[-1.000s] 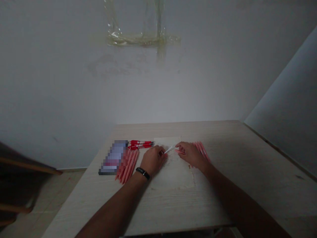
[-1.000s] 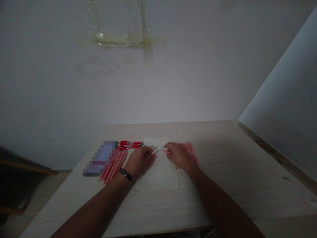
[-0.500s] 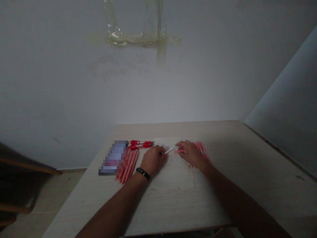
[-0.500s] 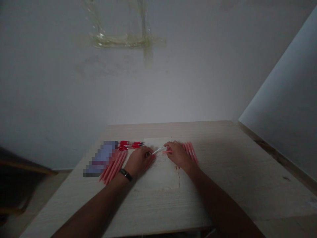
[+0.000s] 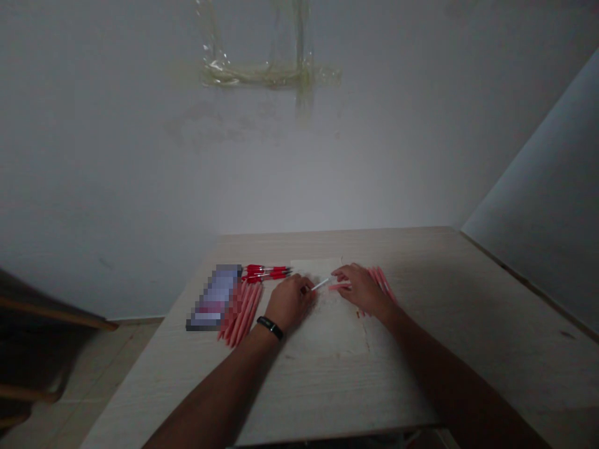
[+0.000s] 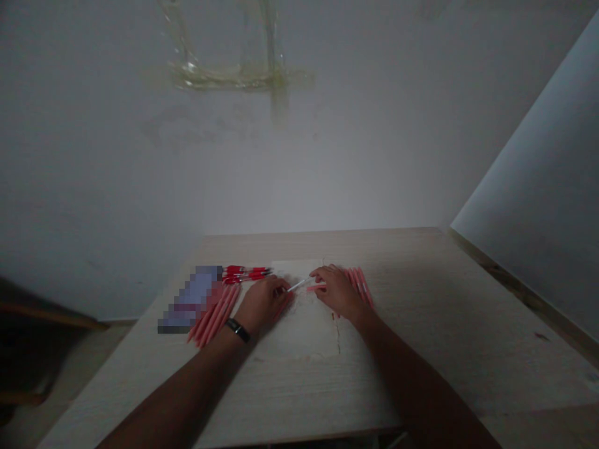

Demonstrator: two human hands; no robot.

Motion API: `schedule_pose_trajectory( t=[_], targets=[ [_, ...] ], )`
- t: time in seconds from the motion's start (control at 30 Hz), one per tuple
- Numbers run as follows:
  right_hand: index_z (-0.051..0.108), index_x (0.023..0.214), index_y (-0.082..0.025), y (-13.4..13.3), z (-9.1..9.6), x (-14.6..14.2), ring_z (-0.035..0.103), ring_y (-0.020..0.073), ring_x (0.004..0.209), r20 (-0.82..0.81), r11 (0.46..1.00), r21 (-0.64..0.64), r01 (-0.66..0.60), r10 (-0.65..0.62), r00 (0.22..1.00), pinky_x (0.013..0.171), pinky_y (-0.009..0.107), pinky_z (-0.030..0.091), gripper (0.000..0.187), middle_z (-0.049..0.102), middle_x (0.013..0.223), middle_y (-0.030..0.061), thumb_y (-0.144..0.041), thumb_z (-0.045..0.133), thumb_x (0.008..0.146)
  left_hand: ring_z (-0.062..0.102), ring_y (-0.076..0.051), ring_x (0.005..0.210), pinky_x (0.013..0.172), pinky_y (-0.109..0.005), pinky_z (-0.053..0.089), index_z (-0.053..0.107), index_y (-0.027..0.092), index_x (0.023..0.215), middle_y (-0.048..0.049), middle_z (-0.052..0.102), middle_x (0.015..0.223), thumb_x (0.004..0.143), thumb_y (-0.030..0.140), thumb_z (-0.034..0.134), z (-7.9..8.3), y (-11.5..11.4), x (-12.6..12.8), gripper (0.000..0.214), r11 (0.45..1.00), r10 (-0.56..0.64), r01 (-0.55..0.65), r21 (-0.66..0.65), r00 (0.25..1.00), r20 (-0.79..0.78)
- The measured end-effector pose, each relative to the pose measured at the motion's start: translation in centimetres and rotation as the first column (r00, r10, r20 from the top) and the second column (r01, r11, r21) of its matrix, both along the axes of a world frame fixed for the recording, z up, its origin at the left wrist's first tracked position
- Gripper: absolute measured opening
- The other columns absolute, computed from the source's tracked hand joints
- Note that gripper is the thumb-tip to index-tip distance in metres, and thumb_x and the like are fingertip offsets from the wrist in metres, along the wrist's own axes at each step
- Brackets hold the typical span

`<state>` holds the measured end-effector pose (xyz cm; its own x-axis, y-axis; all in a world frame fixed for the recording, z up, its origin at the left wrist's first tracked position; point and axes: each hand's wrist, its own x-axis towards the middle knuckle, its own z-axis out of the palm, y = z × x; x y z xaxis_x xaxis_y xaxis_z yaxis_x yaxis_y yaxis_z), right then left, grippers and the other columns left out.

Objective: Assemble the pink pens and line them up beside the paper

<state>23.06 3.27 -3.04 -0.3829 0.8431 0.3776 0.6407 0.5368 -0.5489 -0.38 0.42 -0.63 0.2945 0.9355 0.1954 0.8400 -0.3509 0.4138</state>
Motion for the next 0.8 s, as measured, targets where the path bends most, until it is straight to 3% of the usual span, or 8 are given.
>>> schedule_pose_trajectory(
  t=[0.17, 0.47, 0.8],
  targets=[
    [0.066, 0.106, -0.019, 0.4, 0.4, 1.0, 0.06, 0.0196, 0.092, 0.015, 0.998, 0.058, -0.002, 0.001, 1.0, 0.083, 0.033, 0.045, 0.029, 0.067, 0.096, 0.0046, -0.012, 0.071, 0.078, 0.061, -0.018, 0.078, 0.066, -0.026, 0.038, 0.075, 0.023, 0.092, -0.006, 0.069, 0.087, 0.088, 0.03, 0.059, 0.0, 0.0, 0.0, 0.018, 1.0, -0.009, 0.009, -0.002, 1.0, 0.0],
    [0.068, 0.088, -0.02, 0.3, 0.9, 1.0, 0.056, 0.0197, 0.089, 0.092, 0.988, 0.108, -0.113, 0.103, 0.99, 0.08, 0.032, 0.04, 0.001, 0.065, 0.087, 0.0034, -0.02, 0.069, 0.087, 0.06, -0.018, 0.082, 0.069, -0.026, 0.039, 0.076, 0.025, 0.095, -0.0055, 0.066, 0.087, 0.084, 0.024, 0.062, -0.1, 0.2, 0.0, 0.017, 1.0, -0.026, 0.026, -0.016, 1.0, -0.011],
    [0.065, 0.08, -0.019, 0.3, 1.2, 0.9, 0.054, 0.0192, 0.086, 0.111, 0.989, 0.093, -0.118, 0.108, 0.988, 0.077, 0.03, 0.038, 0.009, 0.062, 0.082, 0.0026, -0.014, 0.072, 0.082, 0.057, -0.017, 0.082, 0.072, -0.025, 0.04, 0.074, 0.022, 0.092, -0.0056, 0.062, 0.087, 0.082, 0.014, 0.059, 0.2, 0.1, 0.1, 0.02, 0.993, -0.115, 0.114, 0.021, 0.992, 0.047]
  ],
)
